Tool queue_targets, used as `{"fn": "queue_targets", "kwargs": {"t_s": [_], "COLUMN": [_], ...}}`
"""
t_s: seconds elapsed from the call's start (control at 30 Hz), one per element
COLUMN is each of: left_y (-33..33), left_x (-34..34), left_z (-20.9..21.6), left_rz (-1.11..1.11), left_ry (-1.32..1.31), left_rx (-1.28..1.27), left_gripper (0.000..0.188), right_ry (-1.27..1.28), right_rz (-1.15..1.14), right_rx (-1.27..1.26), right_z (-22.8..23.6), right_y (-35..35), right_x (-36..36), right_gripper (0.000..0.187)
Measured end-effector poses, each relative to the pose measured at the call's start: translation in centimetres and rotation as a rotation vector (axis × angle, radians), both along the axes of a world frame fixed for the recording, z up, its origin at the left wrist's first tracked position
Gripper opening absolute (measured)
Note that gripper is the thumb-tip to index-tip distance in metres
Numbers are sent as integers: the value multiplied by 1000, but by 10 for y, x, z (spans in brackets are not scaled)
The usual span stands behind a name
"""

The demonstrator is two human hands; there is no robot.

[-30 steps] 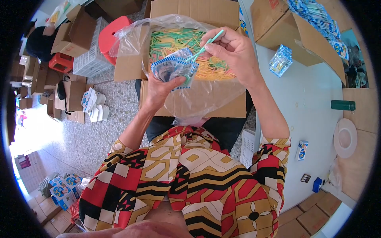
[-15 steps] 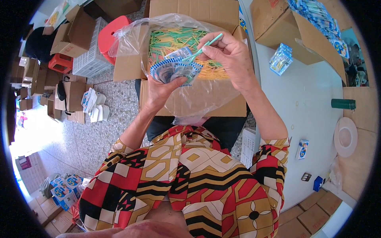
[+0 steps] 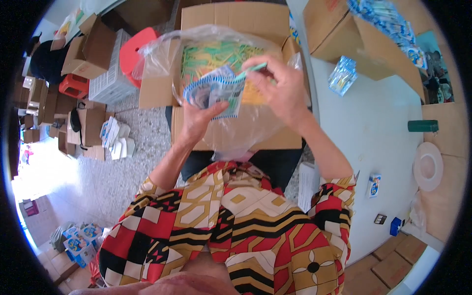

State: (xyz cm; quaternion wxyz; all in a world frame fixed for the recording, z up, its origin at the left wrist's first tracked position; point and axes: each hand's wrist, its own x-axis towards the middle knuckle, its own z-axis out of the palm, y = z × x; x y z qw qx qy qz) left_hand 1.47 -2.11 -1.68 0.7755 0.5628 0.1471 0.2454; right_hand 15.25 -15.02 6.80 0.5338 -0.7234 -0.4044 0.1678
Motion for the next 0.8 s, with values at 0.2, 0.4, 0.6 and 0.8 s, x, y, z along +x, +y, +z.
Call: {"fn": "queue_targets", "kwargs": {"t_s": [0.2, 0.4, 0.6, 0.8], "left_y": [-5, -7, 0, -1], "left_x": [-4, -5, 0, 1], "left_z": [-11, -6, -5, -1], "left_rz": [0, -27, -82, -77], "left_ry": [3, 9, -26, -73], "left_rx": [18, -37, -183, -212], "left_gripper": [31, 32, 42, 39], "right_ry": [-222, -190, -160, 8], "right_rz": [191, 191, 194, 221], "right_rx": [11, -158, -18, 88], "right_z": [-7, 2, -5, -3], "right_y": [-2, 4, 10, 12], "right_x": [-6, -4, 1, 0], "right_gripper": [15, 19, 25, 29]}}
